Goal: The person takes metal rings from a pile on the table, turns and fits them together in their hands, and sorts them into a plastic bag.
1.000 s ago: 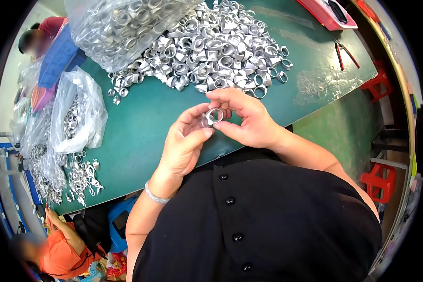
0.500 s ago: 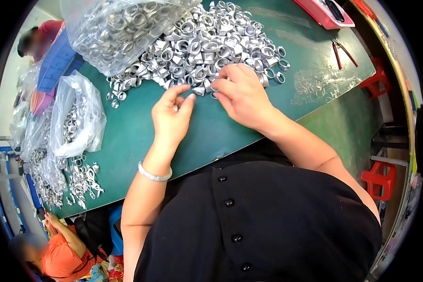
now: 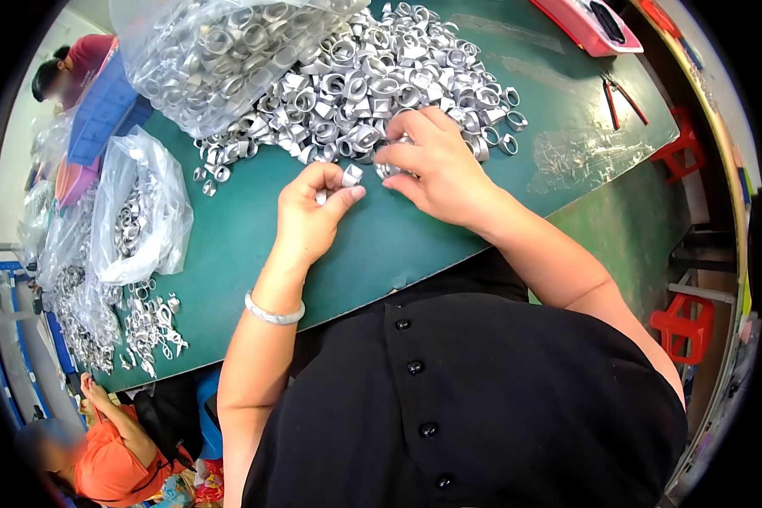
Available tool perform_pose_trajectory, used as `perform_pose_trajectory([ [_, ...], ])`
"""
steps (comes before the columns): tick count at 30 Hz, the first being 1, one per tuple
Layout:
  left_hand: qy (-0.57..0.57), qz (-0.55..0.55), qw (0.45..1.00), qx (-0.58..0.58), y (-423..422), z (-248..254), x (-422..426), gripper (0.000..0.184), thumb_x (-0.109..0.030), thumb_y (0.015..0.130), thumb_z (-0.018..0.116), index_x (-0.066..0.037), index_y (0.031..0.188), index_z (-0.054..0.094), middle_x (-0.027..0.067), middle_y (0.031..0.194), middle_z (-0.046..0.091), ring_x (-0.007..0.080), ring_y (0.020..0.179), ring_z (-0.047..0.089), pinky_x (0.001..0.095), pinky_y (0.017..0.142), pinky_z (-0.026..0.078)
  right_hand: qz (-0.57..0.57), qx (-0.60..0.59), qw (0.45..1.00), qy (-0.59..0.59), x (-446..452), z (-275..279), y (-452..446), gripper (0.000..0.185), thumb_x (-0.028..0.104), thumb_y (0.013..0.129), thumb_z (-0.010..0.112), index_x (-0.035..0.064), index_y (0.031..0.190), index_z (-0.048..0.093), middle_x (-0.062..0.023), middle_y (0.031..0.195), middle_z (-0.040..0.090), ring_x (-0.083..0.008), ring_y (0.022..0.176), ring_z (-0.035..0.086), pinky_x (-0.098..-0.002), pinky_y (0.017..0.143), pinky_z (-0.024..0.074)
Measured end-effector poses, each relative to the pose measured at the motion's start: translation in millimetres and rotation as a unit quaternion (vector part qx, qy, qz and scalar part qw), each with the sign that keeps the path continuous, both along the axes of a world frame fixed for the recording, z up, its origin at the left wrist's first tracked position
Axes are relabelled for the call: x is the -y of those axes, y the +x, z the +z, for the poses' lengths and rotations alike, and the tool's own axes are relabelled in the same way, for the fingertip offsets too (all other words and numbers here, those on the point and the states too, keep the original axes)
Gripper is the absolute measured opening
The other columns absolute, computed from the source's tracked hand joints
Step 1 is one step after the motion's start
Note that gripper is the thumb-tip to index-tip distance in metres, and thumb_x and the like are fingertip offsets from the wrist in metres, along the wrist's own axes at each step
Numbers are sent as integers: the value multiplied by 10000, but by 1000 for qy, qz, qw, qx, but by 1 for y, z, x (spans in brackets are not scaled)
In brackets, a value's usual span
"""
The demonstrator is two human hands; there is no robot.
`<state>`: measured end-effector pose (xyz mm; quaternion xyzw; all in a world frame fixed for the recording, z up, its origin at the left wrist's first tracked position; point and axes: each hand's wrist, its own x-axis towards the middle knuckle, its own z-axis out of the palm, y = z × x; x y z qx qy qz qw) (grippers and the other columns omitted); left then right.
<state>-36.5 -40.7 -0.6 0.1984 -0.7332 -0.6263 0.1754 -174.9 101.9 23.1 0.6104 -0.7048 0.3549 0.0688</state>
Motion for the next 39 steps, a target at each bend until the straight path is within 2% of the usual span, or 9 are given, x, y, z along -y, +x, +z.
perform_pose_trajectory([
  [3,-2,-12,998,-64,13,7,-9,149,10,722,694,-25,805,575,-28,737,560,38,644,477,181,571,396,72,233,970,-3,-6,10,4,223,49,716,673,66,931,615,-43,889,579,-182,801,564,-287,652,455],
  [6,-24,-12,994,-102,20,8,-17,176,7,711,706,-29,832,582,-26,755,553,36,646,459,178,570,380,168,643,747,-10,-9,5,9,239,57,772,650,14,997,581,-48,923,594,-132,755,583,-239,632,479],
  [10,-53,-31,990,-124,25,8,-19,192,31,708,697,-28,842,575,1,845,565,41,672,451,181,581,372,232,789,569,-21,-11,-9,10,289,76,839,585,-14,1106,517,-121,1007,592,-147,795,603,-264,674,514],
  [15,-59,-32,986,-150,26,10,-24,200,14,708,702,-27,857,575,16,845,572,47,666,474,179,570,382,259,834,486,-39,-15,-14,18,278,60,862,542,-31,1124,512,-119,982,596,-177,792,611,-294,700,520],
  [21,47,13,984,-169,24,19,-37,344,34,710,689,-16,1011,531,59,914,594,95,771,560,218,657,465,265,841,470,-38,-17,-16,21,283,73,869,534,-41,1126,506,-128,1004,590,-179,807,607,-297,712,519],
  [30,2,-19,989,-147,29,12,-33,373,68,714,663,-10,1062,554,82,971,609,101,802,567,220,689,472,264,829,491,-41,-20,-16,22,256,56,867,529,-28,1108,520,-121,1000,591,-181,808,611,-301,706,522],
  [33,34,-15,988,-150,27,11,-35,356,35,745,647,-21,1081,544,94,996,608,88,751,552,209,631,456,246,806,536,-51,-20,-13,24,251,41,844,559,-21,1086,532,-107,975,602,-172,817,612,-291,702,519],
  [36,306,-15,944,-121,31,16,-33,331,-14,786,621,-37,1103,530,107,1014,605,77,693,522,195,566,415,201,715,667,-65,-23,-8,27,310,42,816,600,-13,1112,523,-115,987,597,-177,828,613,-281,702,510],
  [39,407,-59,904,-120,32,10,-31,329,-121,820,623,-72,1130,524,77,1027,606,90,654,498,205,548,388,182,673,713,-79,-25,-2,29,296,0,797,603,-14,1088,552,-84,958,586,-152,855,582,-277,715,496],
])
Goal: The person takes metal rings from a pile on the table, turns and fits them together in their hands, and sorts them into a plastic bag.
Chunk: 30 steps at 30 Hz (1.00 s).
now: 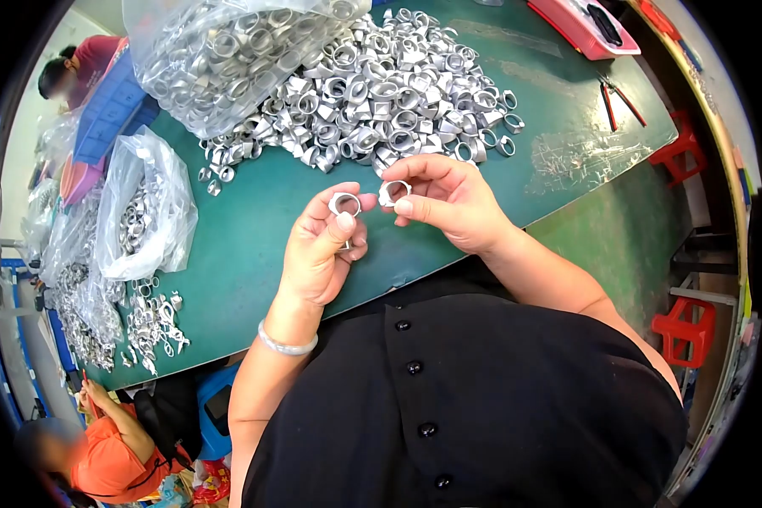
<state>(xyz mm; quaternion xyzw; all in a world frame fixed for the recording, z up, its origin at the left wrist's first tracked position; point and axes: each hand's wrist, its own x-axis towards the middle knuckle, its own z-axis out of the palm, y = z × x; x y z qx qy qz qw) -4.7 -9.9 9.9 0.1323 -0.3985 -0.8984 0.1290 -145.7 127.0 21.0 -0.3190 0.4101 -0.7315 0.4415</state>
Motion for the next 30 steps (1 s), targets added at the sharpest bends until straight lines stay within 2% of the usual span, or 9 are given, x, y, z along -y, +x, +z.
perform_pose_trajectory([
  [2,54,-33,998,0,1,-2,1,346,-180,825,628,-89,1143,528,47,1026,608,100,661,502,222,560,398,-19,-57,998,-21,0,-2,0,303,-27,787,601,-16,1086,558,-76,969,563,-141,884,560,-269,736,482],
  [7,96,-54,994,-7,0,-6,1,352,-183,838,610,-84,1164,520,47,1027,606,101,681,504,222,563,399,-45,-171,983,-52,2,-9,1,370,-96,757,591,-15,1115,546,-71,1035,491,-136,938,523,-257,793,449],
  [10,94,-56,994,-3,0,-5,1,362,-175,842,604,-77,1178,510,45,1027,605,100,686,504,220,564,399,-102,-220,969,-51,7,-6,4,349,-63,735,626,33,1067,575,-42,946,519,-93,823,535,-214,674,470],
  [13,79,-54,995,4,-1,-4,1,371,-164,844,600,-73,1190,502,44,1027,605,97,690,509,218,565,402,-118,-258,958,-47,8,-6,4,383,-67,703,645,28,1066,570,-57,941,522,-106,799,549,-219,643,475],
  [16,64,-50,997,12,0,-3,1,377,-154,845,598,-72,1199,496,42,1027,605,96,697,519,219,568,408,-132,-297,945,-43,7,-2,5,421,-72,676,655,27,1075,563,-69,941,523,-118,777,561,-220,632,477],
  [19,59,-44,997,19,0,-2,-1,383,-146,841,603,-70,1201,496,48,1024,605,96,700,527,222,571,415,-101,-332,937,-25,3,1,4,479,-92,694,641,4,1146,516,-69,1007,488,-119,831,529,-240,686,469],
  [23,56,-40,997,27,0,-2,-1,383,-139,846,588,-60,1207,486,61,1017,605,109,703,534,231,574,423,-157,-406,900,-25,7,5,6,470,-56,632,671,41,1076,551,-59,856,525,-129,681,511,-247,565,433],
  [28,108,-50,992,35,-1,-4,-2,388,-246,881,519,-41,1207,470,76,1029,593,148,776,573,254,589,446,-159,-451,878,0,8,12,10,483,-42,637,657,41,1095,527,-73,837,514,-192,701,522,-285,589,438],
  [30,132,-50,989,42,-3,-1,-6,401,-285,888,500,-36,1201,472,80,1027,589,158,808,582,260,600,459,-165,-468,868,-4,10,10,12,492,-48,645,660,42,1111,528,-62,858,508,-145,674,486,-258,569,416],
])
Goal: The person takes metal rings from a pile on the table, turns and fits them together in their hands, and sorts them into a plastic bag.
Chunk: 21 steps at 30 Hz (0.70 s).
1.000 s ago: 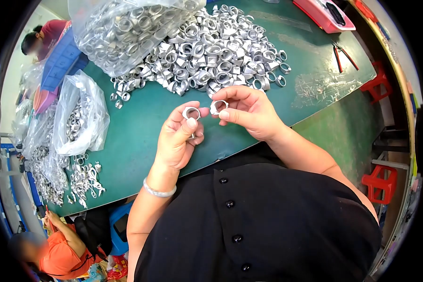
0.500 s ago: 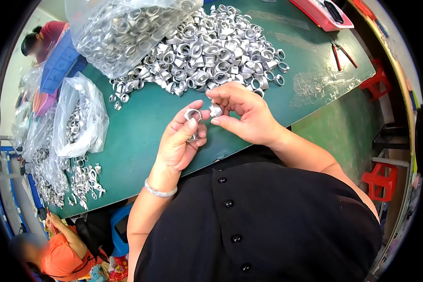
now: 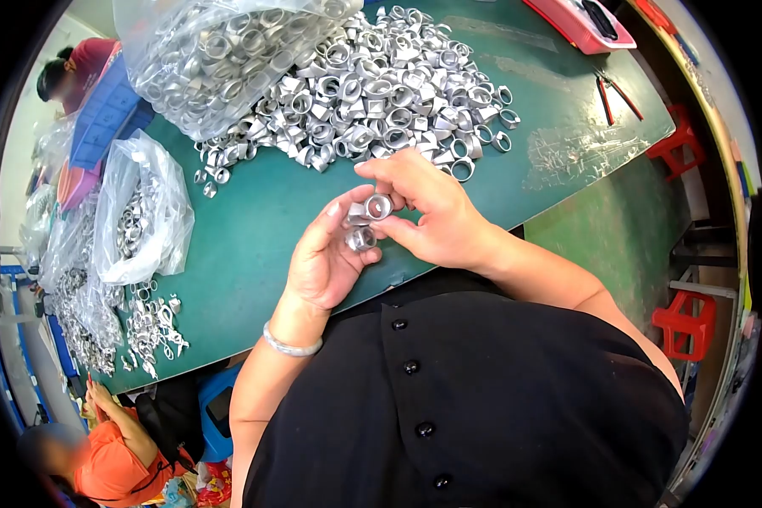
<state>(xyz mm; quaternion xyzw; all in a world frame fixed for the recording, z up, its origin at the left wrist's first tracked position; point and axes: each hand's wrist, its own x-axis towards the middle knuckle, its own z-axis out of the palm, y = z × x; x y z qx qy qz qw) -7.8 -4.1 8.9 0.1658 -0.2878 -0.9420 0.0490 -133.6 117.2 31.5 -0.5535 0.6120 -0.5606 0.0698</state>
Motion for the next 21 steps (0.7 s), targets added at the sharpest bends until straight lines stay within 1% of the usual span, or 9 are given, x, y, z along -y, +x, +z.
perform_pose_trajectory([
  [1,9,2,1000,6,-2,4,-4,407,-300,889,495,-35,1196,475,82,1022,589,158,821,584,260,605,465,-2,-10,1000,-2,1,-1,1,497,-50,649,661,42,1119,529,-57,868,505,-121,660,469,-245,559,406],
  [5,-13,-13,999,30,-2,3,-10,401,-301,890,495,-33,1188,483,95,1004,590,152,834,587,253,610,480,12,-28,999,24,1,-1,7,515,-17,643,676,49,1130,523,-88,893,513,-186,722,516,-278,605,438],
  [9,-1,-27,1000,12,7,-3,1,292,-205,857,561,-47,1099,520,94,943,591,140,750,576,217,533,441,21,-60,998,2,-1,-2,4,495,57,647,714,54,1111,540,-114,968,532,-258,858,551,-314,701,463],
  [12,-25,89,995,41,21,21,29,268,-155,824,595,-55,1060,516,102,887,567,149,701,542,203,496,417,-29,-78,997,9,-8,-1,-14,384,52,676,703,41,1039,578,-114,960,547,-252,884,549,-317,738,460],
  [13,-12,112,993,-20,29,28,50,256,-165,858,560,-48,1080,510,108,931,532,157,745,515,194,490,433,-59,-57,997,16,-13,2,-20,307,18,705,670,33,1001,590,-106,938,557,-230,846,559,-298,714,464],
  [15,-118,225,966,-54,48,48,101,231,-146,865,556,-32,1061,510,96,886,559,151,728,541,209,533,444,-116,-56,992,-4,-18,-5,-37,213,52,712,654,41,914,588,-103,863,554,-273,784,567,-332,661,467],
  [17,-333,365,869,-14,74,66,160,227,-154,867,563,-20,1047,525,98,922,591,130,747,552,224,599,451,-153,-66,986,34,-26,-4,-48,183,40,725,633,39,904,590,-104,857,560,-269,785,567,-333,654,464],
  [19,-390,448,804,27,97,83,211,281,-155,876,554,-1,1102,492,109,931,569,141,745,536,219,590,445,-163,-68,982,62,-33,-3,-52,167,34,737,618,40,901,591,-101,861,562,-266,783,569,-331,651,462],
  [21,-285,372,882,-49,124,88,250,290,-147,895,520,16,1126,460,124,966,530,157,772,514,217,591,441,-161,-53,983,73,-35,-3,-53,165,33,737,616,39,900,593,-100,857,562,-263,784,571,-328,650,462],
])
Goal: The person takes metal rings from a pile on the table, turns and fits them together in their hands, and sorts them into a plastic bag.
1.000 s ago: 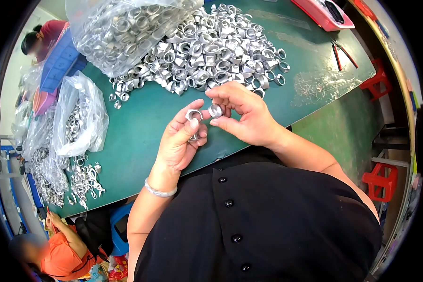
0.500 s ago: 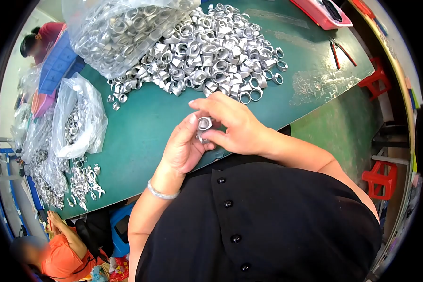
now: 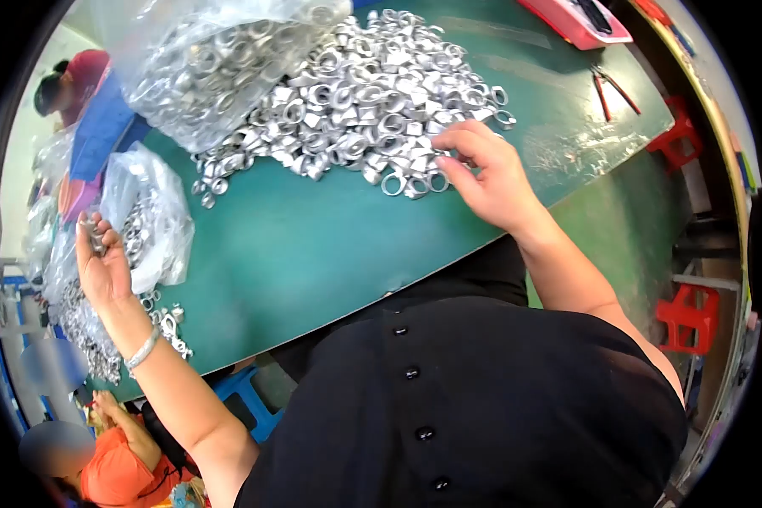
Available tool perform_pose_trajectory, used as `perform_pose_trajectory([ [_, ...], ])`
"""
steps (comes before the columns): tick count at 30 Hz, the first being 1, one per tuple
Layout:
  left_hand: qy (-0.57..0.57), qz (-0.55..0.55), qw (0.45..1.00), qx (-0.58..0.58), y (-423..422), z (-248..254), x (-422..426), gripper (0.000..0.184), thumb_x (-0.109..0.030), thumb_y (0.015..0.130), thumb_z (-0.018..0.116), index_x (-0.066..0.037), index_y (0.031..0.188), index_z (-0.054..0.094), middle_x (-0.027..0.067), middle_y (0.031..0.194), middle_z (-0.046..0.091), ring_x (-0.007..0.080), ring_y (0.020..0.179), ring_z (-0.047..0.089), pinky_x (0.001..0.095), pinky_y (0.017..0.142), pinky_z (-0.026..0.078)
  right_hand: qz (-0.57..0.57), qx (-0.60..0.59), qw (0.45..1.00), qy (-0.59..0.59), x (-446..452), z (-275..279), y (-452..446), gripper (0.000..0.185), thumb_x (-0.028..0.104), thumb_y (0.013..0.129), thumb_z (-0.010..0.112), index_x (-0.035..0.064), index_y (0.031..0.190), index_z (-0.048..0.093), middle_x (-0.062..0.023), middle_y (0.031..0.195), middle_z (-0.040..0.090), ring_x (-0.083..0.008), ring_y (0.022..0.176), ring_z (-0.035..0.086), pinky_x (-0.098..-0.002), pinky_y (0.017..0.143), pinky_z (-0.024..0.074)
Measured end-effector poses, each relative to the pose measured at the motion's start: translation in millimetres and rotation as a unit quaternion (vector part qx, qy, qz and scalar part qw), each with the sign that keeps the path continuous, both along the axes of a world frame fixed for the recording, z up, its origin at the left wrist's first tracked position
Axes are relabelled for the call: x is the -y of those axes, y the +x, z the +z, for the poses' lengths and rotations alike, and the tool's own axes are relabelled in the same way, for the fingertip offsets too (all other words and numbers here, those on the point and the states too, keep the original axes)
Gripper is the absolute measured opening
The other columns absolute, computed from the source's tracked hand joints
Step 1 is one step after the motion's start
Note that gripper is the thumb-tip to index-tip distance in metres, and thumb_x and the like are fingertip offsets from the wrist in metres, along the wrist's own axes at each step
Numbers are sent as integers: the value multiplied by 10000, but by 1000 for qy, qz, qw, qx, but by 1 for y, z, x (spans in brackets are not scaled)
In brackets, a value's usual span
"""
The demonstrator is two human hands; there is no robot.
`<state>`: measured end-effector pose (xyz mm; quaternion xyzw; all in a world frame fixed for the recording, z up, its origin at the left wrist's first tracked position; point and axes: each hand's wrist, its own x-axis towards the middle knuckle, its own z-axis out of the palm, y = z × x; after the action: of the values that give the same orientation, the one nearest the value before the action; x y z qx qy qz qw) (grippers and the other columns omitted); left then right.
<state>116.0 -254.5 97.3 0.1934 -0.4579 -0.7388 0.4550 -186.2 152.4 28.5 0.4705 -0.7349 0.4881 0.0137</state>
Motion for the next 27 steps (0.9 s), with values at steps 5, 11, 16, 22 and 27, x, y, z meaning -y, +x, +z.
perform_pose_trajectory([
  [5,142,-171,968,-118,-8,1,-30,298,-154,903,482,66,1104,462,167,992,500,200,818,480,229,611,437,27,22,999,-11,5,-3,4,162,-12,745,602,17,904,593,-68,845,568,-179,696,556,-257,583,443],
  [11,190,-176,953,-155,-16,-14,-39,362,-172,922,413,100,1158,380,242,1101,476,358,1016,491,405,828,485,29,29,999,1,7,2,6,138,-4,754,604,22,890,598,-43,844,573,-124,661,529,-225,552,407],
  [16,202,-125,961,-141,-16,-12,-42,396,-196,913,434,104,1164,373,260,1151,454,392,1083,458,468,924,425,26,25,999,-1,5,-1,5,139,-3,752,604,22,889,597,-43,855,577,-121,659,529,-224,552,408],
  [22,201,-115,963,-139,-15,-11,-47,395,-184,911,434,104,1171,364,267,1164,446,399,1100,446,487,960,388,30,32,999,4,6,-1,5,140,-4,752,603,22,889,596,-43,857,579,-116,643,526,-223,549,410],
  [27,191,-111,967,-130,-16,-9,-51,393,-159,904,441,104,1185,362,270,1162,453,399,1112,440,500,977,370,36,33,999,5,8,0,6,139,-4,755,603,22,891,594,-42,848,574,-116,639,524,-223,549,410],
])
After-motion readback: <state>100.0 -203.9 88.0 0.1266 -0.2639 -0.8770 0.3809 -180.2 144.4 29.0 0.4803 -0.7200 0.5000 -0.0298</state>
